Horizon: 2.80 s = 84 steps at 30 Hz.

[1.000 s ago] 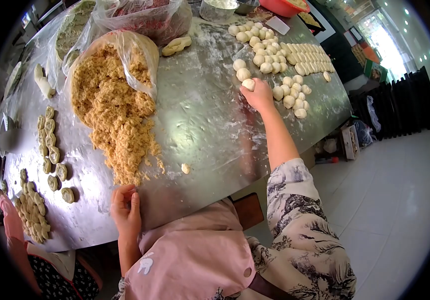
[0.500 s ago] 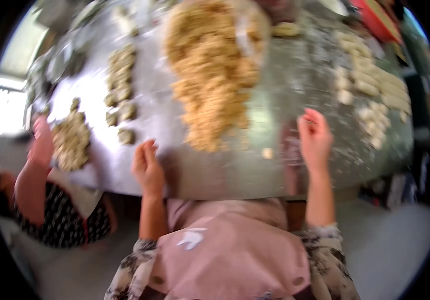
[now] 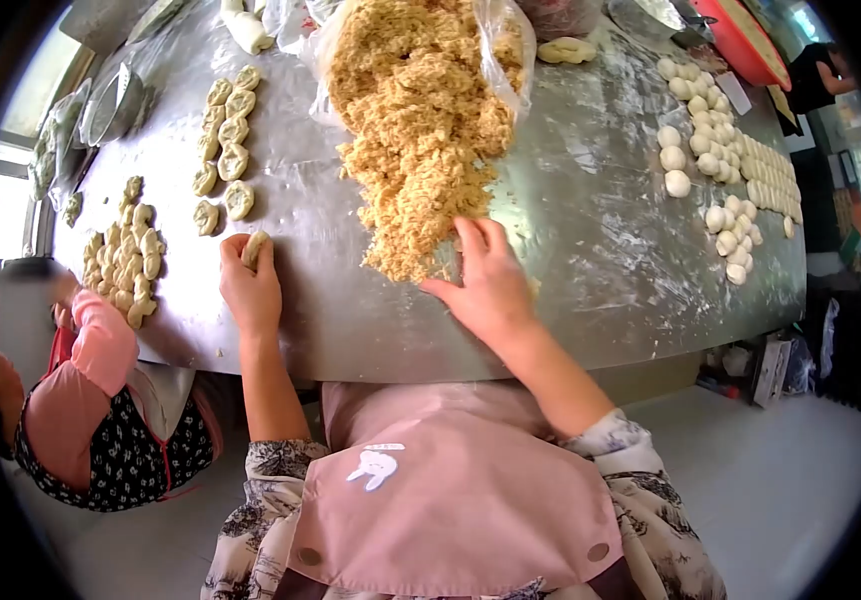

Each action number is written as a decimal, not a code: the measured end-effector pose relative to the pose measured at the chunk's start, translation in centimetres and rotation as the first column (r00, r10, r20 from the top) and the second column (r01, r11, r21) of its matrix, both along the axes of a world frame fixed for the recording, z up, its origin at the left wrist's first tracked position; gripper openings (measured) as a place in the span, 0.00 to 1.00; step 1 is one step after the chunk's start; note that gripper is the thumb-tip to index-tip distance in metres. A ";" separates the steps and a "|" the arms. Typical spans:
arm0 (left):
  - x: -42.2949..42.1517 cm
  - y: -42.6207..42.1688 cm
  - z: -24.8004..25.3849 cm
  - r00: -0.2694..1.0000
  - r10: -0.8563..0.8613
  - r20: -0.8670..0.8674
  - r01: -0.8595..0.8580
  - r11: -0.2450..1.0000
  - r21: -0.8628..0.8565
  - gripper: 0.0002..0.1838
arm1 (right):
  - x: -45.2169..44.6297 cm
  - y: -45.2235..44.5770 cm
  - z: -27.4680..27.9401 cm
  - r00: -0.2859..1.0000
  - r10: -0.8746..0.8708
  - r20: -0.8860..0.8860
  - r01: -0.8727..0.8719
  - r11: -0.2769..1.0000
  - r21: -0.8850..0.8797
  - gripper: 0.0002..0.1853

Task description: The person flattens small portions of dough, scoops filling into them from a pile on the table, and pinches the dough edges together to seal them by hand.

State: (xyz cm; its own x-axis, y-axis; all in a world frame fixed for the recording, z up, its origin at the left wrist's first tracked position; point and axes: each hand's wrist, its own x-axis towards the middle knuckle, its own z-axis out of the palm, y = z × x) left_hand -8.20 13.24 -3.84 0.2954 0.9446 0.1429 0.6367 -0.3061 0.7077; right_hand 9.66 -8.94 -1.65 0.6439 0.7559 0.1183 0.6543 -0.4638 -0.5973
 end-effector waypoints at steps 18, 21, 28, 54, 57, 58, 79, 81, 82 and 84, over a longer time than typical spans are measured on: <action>2.8 -8.7 3.8 0.430 0.571 0.700 0.797 0.125 -0.591 0.15 | 4.8 -0.6 -0.8 0.985 0.174 0.021 -0.172 0.983 -0.064 0.24; 3.4 -10.2 3.7 0.549 0.419 0.723 0.748 0.139 -0.649 0.14 | 4.7 -0.9 -0.8 0.989 0.138 -0.060 -0.138 0.990 0.018 0.16; 6.7 -12.4 1.6 0.567 0.347 0.747 0.710 0.253 -0.657 0.19 | 2.9 -0.9 2.1 0.916 0.061 -0.397 0.041 0.969 0.243 0.15; 7.2 -12.5 1.9 0.519 0.424 0.742 0.766 0.154 -0.624 0.20 | 0.6 0.4 3.3 0.969 0.247 -0.017 -0.229 0.921 0.314 0.12; 7.1 -12.8 0.7 0.489 0.432 0.758 0.776 0.183 -0.604 0.21 | 0.6 0.5 2.3 0.960 0.272 0.064 -0.278 0.903 0.328 0.06; 6.9 -12.7 0.5 0.478 0.402 0.781 0.789 0.193 -0.583 0.22 | 0.3 0.4 2.3 0.967 0.251 0.050 -0.252 0.903 0.348 0.06; 7.7 -14.2 2.6 0.563 0.310 0.766 0.780 0.108 -0.617 0.23 | -0.2 -0.9 0.5 0.951 0.250 0.182 -0.306 0.853 0.424 0.26; 7.5 -14.6 3.5 0.465 0.418 0.780 0.853 0.026 -0.522 0.23 | 0.1 -0.9 0.4 0.961 0.247 0.124 -0.276 0.839 0.469 0.21; 7.4 -14.9 4.1 0.417 0.473 0.776 0.883 -0.011 -0.468 0.24 | 0.5 -1.1 0.5 0.963 0.255 0.084 -0.262 0.829 0.494 0.20; 8.2 -15.2 6.2 0.414 0.525 0.744 0.897 -0.095 -0.432 0.24 | 0.6 -1.3 0.7 0.967 0.253 0.030 -0.230 0.817 0.528 0.17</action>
